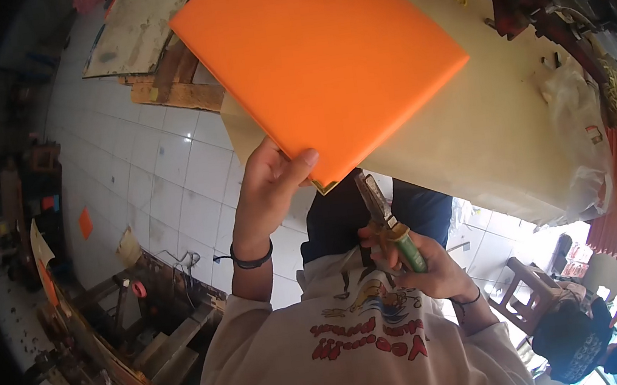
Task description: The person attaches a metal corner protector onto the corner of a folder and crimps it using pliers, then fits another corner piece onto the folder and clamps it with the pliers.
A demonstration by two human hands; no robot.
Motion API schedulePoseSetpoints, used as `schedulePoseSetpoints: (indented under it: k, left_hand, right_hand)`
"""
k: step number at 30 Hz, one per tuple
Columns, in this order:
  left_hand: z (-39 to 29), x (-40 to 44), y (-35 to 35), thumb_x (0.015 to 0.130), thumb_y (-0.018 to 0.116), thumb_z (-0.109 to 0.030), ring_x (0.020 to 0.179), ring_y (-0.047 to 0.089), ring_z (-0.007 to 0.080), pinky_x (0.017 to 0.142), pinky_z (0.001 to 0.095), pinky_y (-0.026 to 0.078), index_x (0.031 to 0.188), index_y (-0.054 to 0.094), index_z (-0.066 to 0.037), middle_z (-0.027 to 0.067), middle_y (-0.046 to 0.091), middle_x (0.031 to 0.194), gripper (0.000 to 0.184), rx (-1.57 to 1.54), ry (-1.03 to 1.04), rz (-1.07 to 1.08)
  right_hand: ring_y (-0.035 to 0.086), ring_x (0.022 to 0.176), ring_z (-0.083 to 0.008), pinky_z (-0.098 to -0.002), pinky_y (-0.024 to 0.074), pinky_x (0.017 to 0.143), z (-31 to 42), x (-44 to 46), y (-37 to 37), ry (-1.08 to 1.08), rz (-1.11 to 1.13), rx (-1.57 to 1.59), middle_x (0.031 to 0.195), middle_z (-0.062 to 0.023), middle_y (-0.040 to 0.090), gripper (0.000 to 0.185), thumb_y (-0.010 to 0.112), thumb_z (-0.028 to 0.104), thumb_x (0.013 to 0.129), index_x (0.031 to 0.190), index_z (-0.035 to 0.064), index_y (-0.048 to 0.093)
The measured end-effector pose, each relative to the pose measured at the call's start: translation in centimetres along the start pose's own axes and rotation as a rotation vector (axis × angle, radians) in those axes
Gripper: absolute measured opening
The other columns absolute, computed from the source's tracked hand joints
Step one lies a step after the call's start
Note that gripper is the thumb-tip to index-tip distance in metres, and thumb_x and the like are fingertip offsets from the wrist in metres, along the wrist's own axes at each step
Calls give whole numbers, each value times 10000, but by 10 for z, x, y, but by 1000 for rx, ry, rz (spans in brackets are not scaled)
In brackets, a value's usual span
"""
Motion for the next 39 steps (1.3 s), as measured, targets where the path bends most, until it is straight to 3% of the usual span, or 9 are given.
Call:
schedulePoseSetpoints:
  k: [3, 9, 12, 15, 18, 21, 32, 35, 39]
  left_hand:
    - [-4, -4, 2, 955, 612, -88, 912, 650, 113, 848, 250, 516, 1245, 490, 43, 64, 653, 1014, 340, 158, -7, -45]
    - [-18, -8, 27, 954, 606, -123, 982, 662, 143, 869, 278, 519, 1194, 547, 45, 126, 687, 1050, 299, 269, 341, -181]
    - [-8, -8, 28, 948, 598, -170, 1189, 582, 291, 1001, 445, 450, 1196, 574, 22, 214, 622, 1176, 314, 460, 475, -274]
    - [-10, -7, 20, 942, 597, -239, 1426, 232, 465, 1122, 606, 200, 1212, 602, -18, 310, 385, 1437, 348, 1090, 709, -348]
    - [10, -10, 10, 949, 584, -301, 1432, -161, 515, 1108, 667, -23, 1224, 624, -74, 288, 41, 1585, 359, 966, 513, -367]
    - [28, -18, 11, 952, 582, -311, 1408, -268, 484, 1096, 675, -63, 1246, 623, -102, 274, -80, 1591, 363, 792, 363, -396]
    - [34, -15, 0, 952, 593, -316, 1428, -215, 483, 1111, 667, -26, 1281, 610, -123, 249, -126, 1593, 382, 695, 389, -313]
    - [36, -14, -2, 944, 609, -298, 1432, -191, 491, 1119, 656, -12, 1278, 612, -122, 248, -125, 1593, 378, 683, 399, -310]
    - [35, -14, -1, 940, 609, -287, 1433, -181, 498, 1123, 650, 4, 1261, 621, -121, 253, -119, 1592, 362, 681, 407, -305]
  right_hand:
    - [384, 1386, -333, -421, 306, 1150, -2, -6, 1, -8, -3, -2, 1484, -247, 358, 319, 519, -175, 684, 928, 29, 506]
    - [363, 1405, -324, -409, 294, 1145, 9, -14, 3, -78, 104, -134, 1464, -257, 382, 352, 534, -187, 699, 999, -3, 520]
    - [396, 1382, -308, -405, 306, 1135, 16, -17, 5, -74, 89, -123, 1448, -249, 404, 421, 550, -178, 731, 1126, -36, 522]
    - [440, 1343, -288, -397, 338, 1113, 24, -21, 9, -2, 26, -94, 1443, -225, 421, 513, 561, -162, 760, 1258, -61, 492]
    - [468, 1312, -271, -382, 380, 1078, 23, -17, 10, 41, -17, -111, 1447, -204, 429, 566, 558, -149, 772, 1323, -65, 462]
    - [483, 1295, -264, -359, 423, 1030, 23, -15, 12, 66, -35, -189, 1443, -201, 436, 569, 562, -138, 768, 1323, -63, 465]
    - [555, 961, -300, -353, 465, 849, 29, -4, 14, 20, -58, -585, 1121, -192, 525, 503, 459, -157, 614, 1112, -82, 483]
    - [557, 912, -338, -348, 477, 801, 24, -1, 9, -177, -6, -779, 1026, -195, 528, 541, 470, -155, 599, 1136, -92, 470]
    - [543, 845, -352, -348, 479, 745, 26, 3, 13, -181, -29, -779, 951, -186, 517, 546, 472, -151, 592, 1134, -89, 487]
Point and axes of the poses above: each hand's wrist, its own x-axis towards the middle knuckle, its own y-axis out of the palm, z = x × y, the point moved 2 cm from there along x, towards the middle knuckle
